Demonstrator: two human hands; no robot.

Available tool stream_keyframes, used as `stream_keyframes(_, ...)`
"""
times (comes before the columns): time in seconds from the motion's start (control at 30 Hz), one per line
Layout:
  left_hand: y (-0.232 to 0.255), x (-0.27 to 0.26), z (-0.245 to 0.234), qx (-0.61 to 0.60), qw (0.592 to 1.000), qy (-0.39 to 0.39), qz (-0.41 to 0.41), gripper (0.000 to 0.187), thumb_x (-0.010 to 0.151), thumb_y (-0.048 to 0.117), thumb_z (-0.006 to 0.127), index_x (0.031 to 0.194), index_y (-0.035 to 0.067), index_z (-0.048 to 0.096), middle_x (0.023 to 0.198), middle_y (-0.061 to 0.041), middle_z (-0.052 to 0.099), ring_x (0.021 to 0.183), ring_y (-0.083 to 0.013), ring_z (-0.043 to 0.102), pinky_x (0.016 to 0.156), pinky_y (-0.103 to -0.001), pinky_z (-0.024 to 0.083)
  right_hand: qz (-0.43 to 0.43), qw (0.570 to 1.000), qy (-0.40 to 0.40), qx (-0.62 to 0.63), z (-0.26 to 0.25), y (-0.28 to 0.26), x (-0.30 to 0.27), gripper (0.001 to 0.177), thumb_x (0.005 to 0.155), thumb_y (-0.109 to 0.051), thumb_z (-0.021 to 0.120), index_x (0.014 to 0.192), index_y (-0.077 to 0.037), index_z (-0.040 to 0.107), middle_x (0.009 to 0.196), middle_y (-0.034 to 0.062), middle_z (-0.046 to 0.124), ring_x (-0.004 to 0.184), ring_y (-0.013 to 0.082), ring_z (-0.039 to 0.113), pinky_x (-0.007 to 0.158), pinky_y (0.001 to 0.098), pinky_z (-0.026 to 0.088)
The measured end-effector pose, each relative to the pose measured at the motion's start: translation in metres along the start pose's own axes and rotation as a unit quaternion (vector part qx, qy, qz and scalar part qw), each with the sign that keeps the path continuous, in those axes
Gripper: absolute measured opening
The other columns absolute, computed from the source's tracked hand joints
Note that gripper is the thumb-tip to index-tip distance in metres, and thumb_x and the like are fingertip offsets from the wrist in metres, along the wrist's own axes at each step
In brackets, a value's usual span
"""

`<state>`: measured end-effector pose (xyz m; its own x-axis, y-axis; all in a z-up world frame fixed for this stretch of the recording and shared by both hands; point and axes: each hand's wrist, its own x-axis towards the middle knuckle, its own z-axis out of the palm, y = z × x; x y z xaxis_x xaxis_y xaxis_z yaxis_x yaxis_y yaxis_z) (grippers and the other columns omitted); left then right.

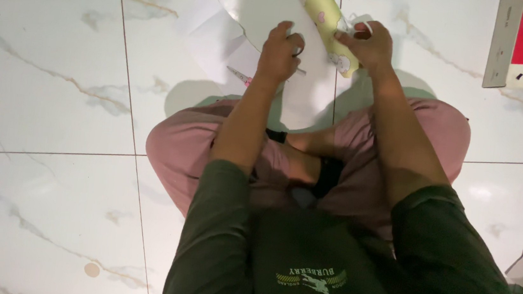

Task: The person wraps a cylindrical object with patterned paper, folds the ends, secures them with tape, cuts the paper with scissors, and ties a ribbon around the package.

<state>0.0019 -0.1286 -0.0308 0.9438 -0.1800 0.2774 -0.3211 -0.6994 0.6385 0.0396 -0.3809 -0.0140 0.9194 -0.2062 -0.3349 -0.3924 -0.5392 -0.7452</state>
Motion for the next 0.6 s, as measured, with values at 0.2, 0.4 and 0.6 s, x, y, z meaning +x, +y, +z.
stream_keyframes(0.2,0.021,-0.004,-0.024,-0.119,0.982,-0.012,-0.146,0.043,0.084,0.023,0.086,0.118,0.008,0.066,0.122,-0.018,0.064,0.116,-0.0316,0.061,0.101,-0.04,0.051,-0.097,0.99,-0.067,-0.082,0.004,0.002,0.002,0.071,0.064,-0.049,0.097,0.104,0.004,0.072,0.094,0.0117,0.075,0.08,0.0194,0.072,0.072,0.0302,0.057)
stream_keyframes(0.4,0.054,-0.038,-0.04,-0.409,0.828,-0.031,-0.383,0.046,0.088,0.036,0.074,0.122,0.009,0.059,0.105,-0.001,0.069,0.09,-0.0151,0.064,0.074,-0.032,0.054,0.141,0.961,-0.154,0.181,-0.003,-0.036,-0.046,0.051,0.074,-0.033,0.087,0.105,0.006,0.075,0.088,0.0125,0.076,0.069,0.0217,0.073,0.061,0.034,0.06)
stream_keyframes(0.6,0.082,-0.03,-0.064,-0.549,0.724,-0.068,-0.412,0.058,0.093,0.051,0.057,0.133,0.009,0.054,0.108,0.005,0.061,0.09,-0.0095,0.059,0.077,-0.027,0.052,0.007,0.935,-0.216,0.282,-0.017,-0.073,-0.123,0.039,0.088,-0.021,0.082,0.117,0.003,0.071,0.095,0.0068,0.075,0.073,0.0116,0.069,0.057,0.0247,0.052)
